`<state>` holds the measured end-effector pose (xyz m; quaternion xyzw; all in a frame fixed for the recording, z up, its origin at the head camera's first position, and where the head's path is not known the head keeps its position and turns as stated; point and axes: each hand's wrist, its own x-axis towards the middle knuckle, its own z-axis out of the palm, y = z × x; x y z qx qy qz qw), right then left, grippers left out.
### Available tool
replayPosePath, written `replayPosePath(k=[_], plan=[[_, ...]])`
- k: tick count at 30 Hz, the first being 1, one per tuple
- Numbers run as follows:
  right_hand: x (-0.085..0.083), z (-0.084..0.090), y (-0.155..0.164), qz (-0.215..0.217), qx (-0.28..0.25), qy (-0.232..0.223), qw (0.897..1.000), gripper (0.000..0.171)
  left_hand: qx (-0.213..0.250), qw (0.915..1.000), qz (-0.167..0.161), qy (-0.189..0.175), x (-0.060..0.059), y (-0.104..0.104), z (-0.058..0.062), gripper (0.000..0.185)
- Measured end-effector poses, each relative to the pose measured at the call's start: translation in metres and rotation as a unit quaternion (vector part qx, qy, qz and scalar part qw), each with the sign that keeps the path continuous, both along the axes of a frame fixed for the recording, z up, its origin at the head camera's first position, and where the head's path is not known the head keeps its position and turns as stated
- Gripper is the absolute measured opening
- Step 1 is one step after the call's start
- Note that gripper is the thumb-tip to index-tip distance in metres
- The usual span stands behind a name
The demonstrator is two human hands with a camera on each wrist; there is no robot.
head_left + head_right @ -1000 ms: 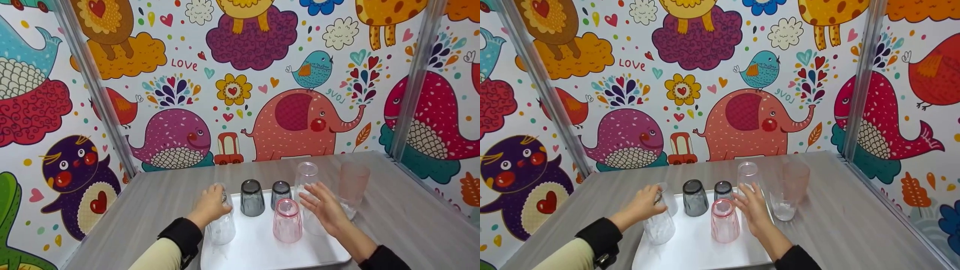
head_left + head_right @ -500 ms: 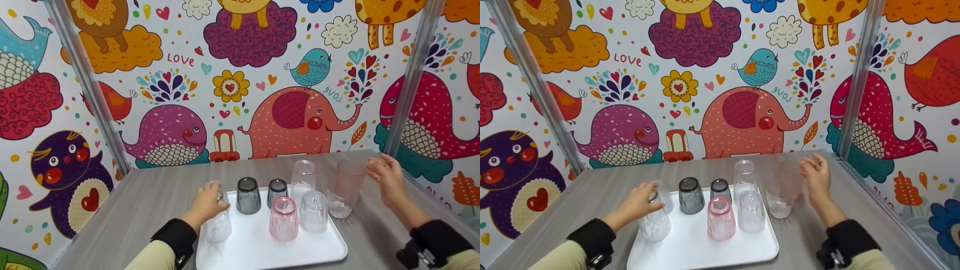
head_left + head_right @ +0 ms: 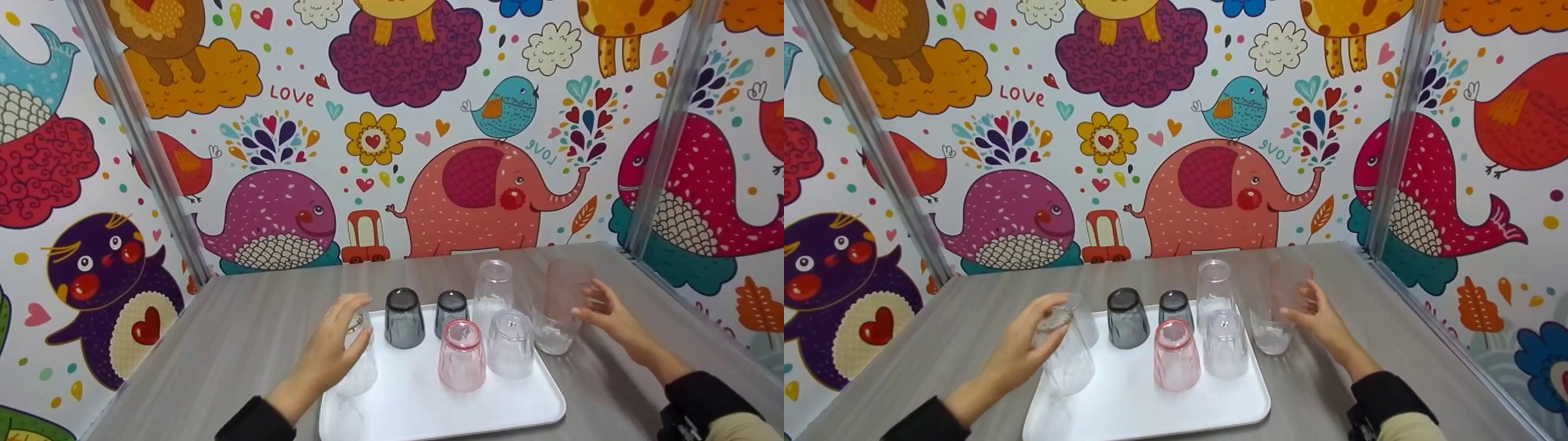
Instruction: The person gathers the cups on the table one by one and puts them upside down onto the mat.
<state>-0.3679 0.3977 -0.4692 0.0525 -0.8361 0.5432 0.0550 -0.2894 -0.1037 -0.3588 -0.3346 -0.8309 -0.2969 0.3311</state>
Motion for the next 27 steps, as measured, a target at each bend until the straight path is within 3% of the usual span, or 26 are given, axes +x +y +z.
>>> replayPosePath(k=[5,9,14,22,25,27], plan=[[0.003,-0.009,-0.010,-0.011,0.020,-0.049,0.999,0.092,0.029,0.9977,-0.058,-0.018,0.010,-0.008,-0.017,0.037],[0.019,0.010,-0.034,-0.017,0.038,-0.086,0.995,0.097,0.040,0.9957,-0.067,-0.049,0.013,-0.011,-0.031,0.037],[0.033,0.028,-0.055,-0.012,0.042,-0.090,0.995,0.098,0.026,0.9945,-0.084,-0.058,0.016,-0.011,-0.045,0.036],[0.013,0.006,-0.047,-0.039,0.027,-0.083,0.995,0.099,0.022,0.9912,-0.096,-0.088,0.017,-0.009,-0.052,0.034],[0.020,0.015,-0.055,-0.039,0.033,-0.076,0.996,0.096,0.022,0.9910,-0.099,-0.087,0.019,-0.010,-0.053,0.036],[0.027,0.024,-0.061,-0.041,0.041,-0.077,0.995,0.093,0.025,0.9918,-0.098,-0.078,0.026,-0.007,-0.047,0.037]])
